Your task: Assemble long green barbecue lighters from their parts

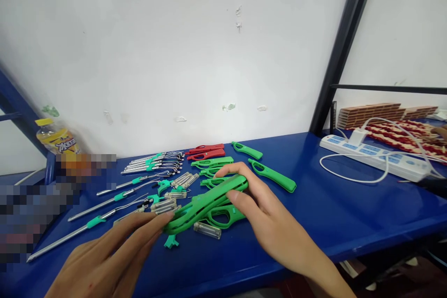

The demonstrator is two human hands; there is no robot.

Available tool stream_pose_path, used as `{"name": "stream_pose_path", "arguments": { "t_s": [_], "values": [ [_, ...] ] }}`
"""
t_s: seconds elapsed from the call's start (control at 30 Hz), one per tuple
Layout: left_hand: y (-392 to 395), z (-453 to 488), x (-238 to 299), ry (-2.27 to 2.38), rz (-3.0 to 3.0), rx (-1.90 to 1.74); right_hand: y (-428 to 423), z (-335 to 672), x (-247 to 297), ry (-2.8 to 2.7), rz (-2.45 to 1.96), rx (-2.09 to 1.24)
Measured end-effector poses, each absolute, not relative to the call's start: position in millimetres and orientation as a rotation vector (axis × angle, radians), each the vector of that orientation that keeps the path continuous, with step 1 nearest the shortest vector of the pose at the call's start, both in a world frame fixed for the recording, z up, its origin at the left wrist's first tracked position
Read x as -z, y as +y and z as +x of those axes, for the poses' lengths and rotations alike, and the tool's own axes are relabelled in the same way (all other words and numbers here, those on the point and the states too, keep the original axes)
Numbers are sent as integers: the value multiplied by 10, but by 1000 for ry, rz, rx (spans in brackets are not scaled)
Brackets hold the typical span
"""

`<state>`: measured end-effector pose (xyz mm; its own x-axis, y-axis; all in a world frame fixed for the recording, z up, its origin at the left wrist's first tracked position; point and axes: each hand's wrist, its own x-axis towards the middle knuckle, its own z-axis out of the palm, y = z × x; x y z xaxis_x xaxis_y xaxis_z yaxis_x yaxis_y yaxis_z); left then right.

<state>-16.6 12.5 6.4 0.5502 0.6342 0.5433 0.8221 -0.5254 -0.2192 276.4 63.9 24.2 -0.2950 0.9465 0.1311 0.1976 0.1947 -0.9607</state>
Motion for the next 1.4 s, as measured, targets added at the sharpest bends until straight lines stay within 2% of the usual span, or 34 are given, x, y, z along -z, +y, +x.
{"name": "stream_pose_path", "arguments": {
  "t_s": [0.4,0.67,1.03,1.27,1.4],
  "values": [
    [151,40,-104,-1236,-2259,570,663,2704,-262,-1623,-1107,-1246],
    [143,86,-102,-1389,-2283,737,674,2617,-324,-1529,-1052,-1348],
    [168,52,-94,-1523,-2238,867,784,2545,-172,-1519,-1094,-1288],
    [172,45,-122,-1787,-2261,946,813,2557,-132,-1616,-1090,-1334],
    [210,-72,-117,-2012,-2257,779,772,2492,-98,-1732,-1146,-1320]
  ]
}}
